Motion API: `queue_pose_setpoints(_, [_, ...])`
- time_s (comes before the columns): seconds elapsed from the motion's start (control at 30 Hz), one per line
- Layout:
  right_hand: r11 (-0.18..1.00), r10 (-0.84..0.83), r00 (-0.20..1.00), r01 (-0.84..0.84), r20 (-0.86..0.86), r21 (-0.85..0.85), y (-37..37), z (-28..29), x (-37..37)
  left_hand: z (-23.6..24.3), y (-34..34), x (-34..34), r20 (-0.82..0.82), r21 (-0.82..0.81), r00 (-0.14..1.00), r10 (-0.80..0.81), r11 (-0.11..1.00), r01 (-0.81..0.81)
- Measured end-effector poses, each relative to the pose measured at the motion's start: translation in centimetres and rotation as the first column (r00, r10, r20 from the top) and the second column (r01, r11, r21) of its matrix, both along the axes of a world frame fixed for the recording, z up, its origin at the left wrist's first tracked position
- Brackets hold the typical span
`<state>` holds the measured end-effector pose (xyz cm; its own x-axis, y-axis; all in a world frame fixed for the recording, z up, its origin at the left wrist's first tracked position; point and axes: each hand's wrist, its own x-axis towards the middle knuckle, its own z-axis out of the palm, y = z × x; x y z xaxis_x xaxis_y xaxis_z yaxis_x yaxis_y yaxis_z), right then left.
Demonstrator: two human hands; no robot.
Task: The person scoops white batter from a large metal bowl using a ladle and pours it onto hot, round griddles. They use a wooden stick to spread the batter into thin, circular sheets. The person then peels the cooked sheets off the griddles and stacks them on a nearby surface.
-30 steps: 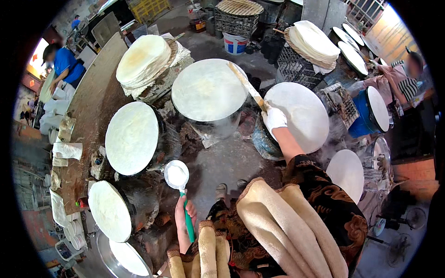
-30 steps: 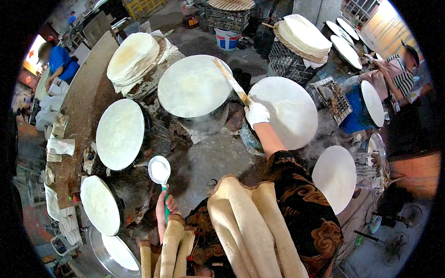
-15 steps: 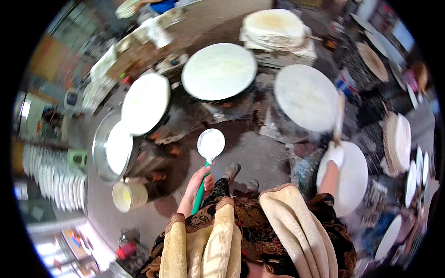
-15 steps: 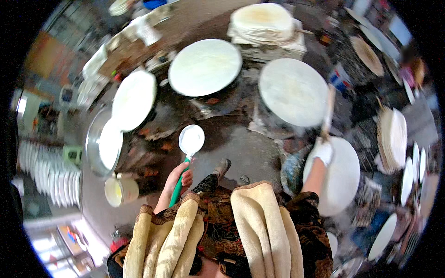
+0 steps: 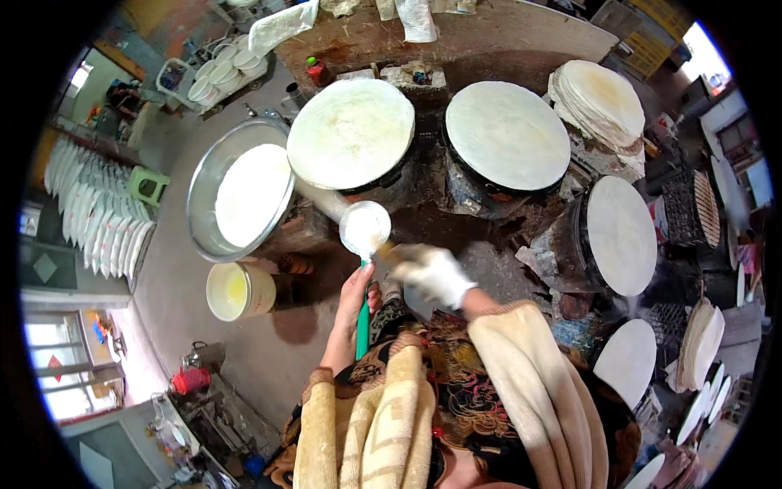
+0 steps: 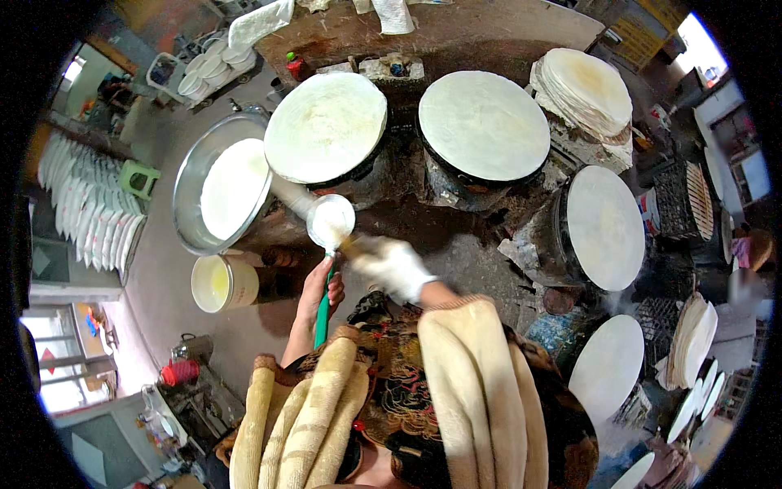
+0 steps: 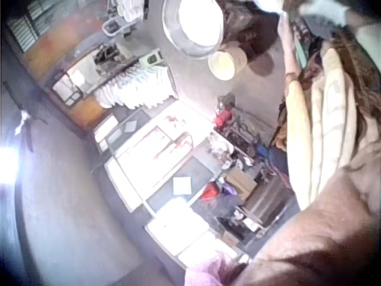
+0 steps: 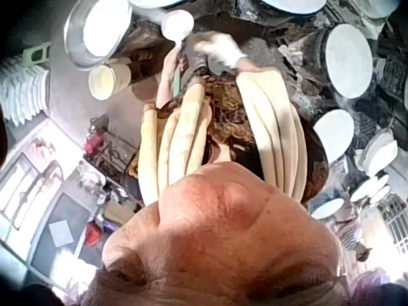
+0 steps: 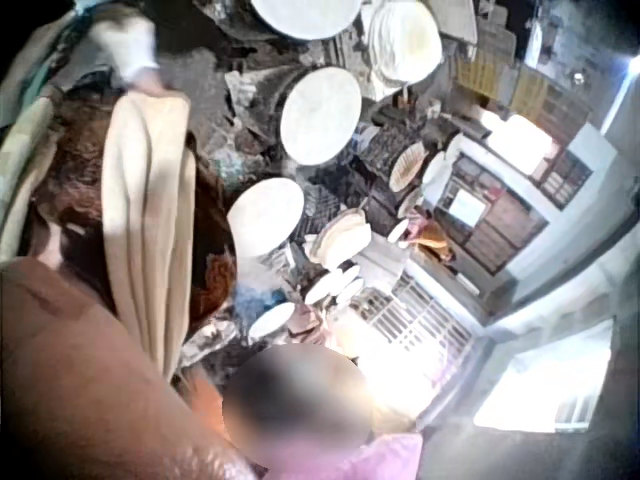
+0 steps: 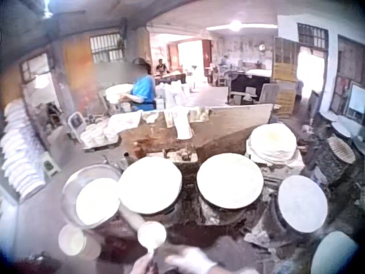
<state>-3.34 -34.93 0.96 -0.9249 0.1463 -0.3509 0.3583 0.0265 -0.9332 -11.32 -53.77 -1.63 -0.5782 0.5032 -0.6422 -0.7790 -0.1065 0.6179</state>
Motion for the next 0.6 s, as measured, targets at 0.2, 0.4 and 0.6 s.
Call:
queue_pose_setpoints(0.2, [0.994,0.07,0.997,-0.066,0.046,-0.084,-0.4,-2.3,-14.8,1.0,-8.0,-7.6,-0.07,-0.027,0.983,0.171,0.985,-0.173])
queue_pose_setpoints(0.4, [0.49,-0.77,0.616,0.737,-0.165,0.466,15.2,-10.0,-26.6,-1.0,-16.0,-13.7,0.009,0.031,0.908,0.419,0.907,-0.419])
queue_pose_setpoints(0.6, [0.475,-0.662,0.74,0.54,-0.123,0.695,13.7,-9.6,-30.2,-1.2,-18.0,-16.2,0.0,0.008,0.848,0.531,0.848,-0.531])
